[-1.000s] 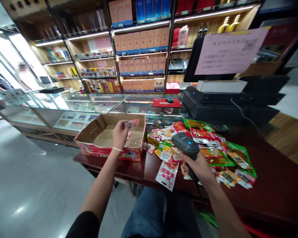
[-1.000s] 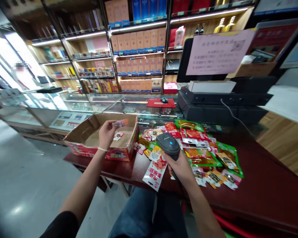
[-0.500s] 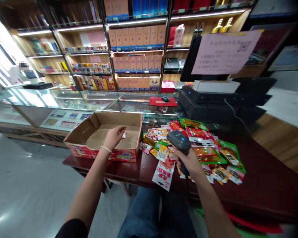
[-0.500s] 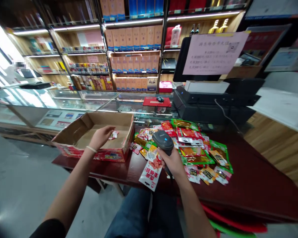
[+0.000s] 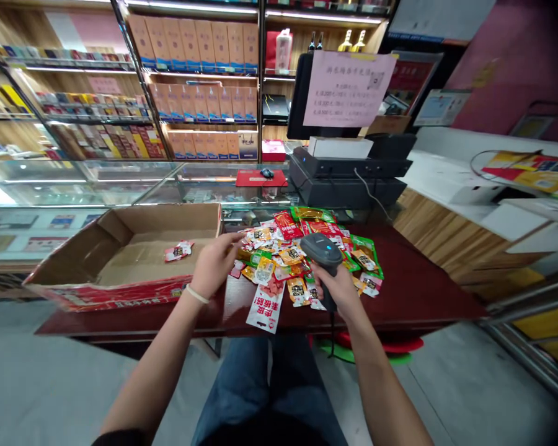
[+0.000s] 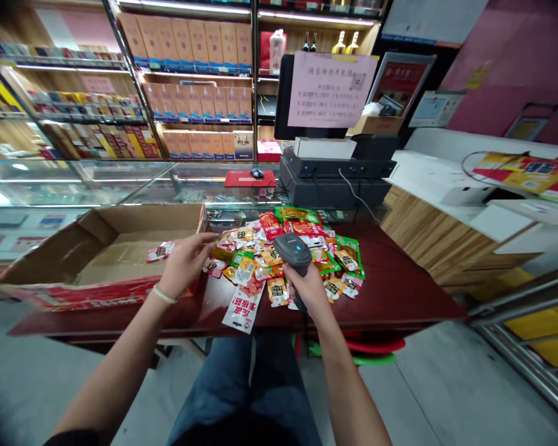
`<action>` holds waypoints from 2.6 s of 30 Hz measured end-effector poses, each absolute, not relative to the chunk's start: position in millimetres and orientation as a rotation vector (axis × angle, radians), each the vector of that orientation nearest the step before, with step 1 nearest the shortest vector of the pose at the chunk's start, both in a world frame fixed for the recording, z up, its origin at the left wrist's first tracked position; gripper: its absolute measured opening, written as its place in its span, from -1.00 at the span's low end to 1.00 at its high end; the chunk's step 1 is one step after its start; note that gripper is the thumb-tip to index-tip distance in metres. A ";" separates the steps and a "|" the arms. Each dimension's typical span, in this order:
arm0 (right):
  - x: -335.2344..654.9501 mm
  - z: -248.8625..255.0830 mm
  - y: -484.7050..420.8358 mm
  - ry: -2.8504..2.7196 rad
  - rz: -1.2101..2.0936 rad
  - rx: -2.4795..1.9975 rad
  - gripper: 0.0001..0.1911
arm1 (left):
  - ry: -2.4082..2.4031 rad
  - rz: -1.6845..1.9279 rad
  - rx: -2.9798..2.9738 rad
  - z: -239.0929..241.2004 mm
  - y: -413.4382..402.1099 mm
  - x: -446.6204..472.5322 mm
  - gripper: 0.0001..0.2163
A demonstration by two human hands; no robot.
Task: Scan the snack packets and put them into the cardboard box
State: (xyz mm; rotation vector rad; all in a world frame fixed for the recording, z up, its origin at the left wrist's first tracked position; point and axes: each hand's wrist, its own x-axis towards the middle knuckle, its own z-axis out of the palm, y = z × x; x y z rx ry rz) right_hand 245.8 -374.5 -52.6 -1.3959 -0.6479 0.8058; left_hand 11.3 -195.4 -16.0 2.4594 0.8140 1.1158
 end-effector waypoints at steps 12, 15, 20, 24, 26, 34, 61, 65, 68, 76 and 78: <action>246.9 -69.8 -384.5 -0.689 0.798 -1.422 -0.55 | 1.008 0.863 2.506 -130.2 -206.6 88.7 -0.71; 246.8 -76.7 -386.0 -0.681 0.808 -1.448 -0.55 | 1.126 0.847 2.564 -144.3 -213.7 93.4 -0.57; 247.8 -89.3 -388.7 -0.629 0.822 -1.453 -0.58 | 1.196 0.839 2.478 -153.0 -217.7 95.1 -0.43; 248.4 -95.2 -388.4 -0.618 0.834 -1.470 -0.58 | 1.055 0.985 2.371 -156.7 -214.0 94.2 -0.41; 247.6 -95.9 -388.4 -0.610 0.841 -1.475 -0.58 | 0.924 1.083 2.328 -157.8 -212.5 93.1 -0.46; 237.8 -87.1 -391.9 -0.694 0.802 -1.471 -0.60 | 0.903 1.158 1.811 -145.0 -214.6 88.6 -0.75; 230.6 -94.8 -409.9 -0.840 0.731 -1.588 -0.55 | 0.461 0.874 0.876 -140.6 -214.7 119.5 -0.54; 227.6 -82.5 -408.5 -0.817 0.733 -1.559 -0.53 | 0.510 0.933 0.962 -130.9 -222.3 119.5 -0.56; 226.9 -71.2 -405.8 -0.796 0.730 -1.560 -0.55 | 0.552 1.034 1.110 -106.6 -230.6 115.6 -0.63; 223.8 -58.2 -384.7 -0.869 0.703 -1.487 -0.56 | 0.705 1.238 1.665 -14.0 -206.5 42.3 -0.70; 217.5 -56.8 -375.1 -0.876 0.725 -1.477 -0.54 | 0.792 1.268 1.798 -2.9 -190.9 12.2 -0.70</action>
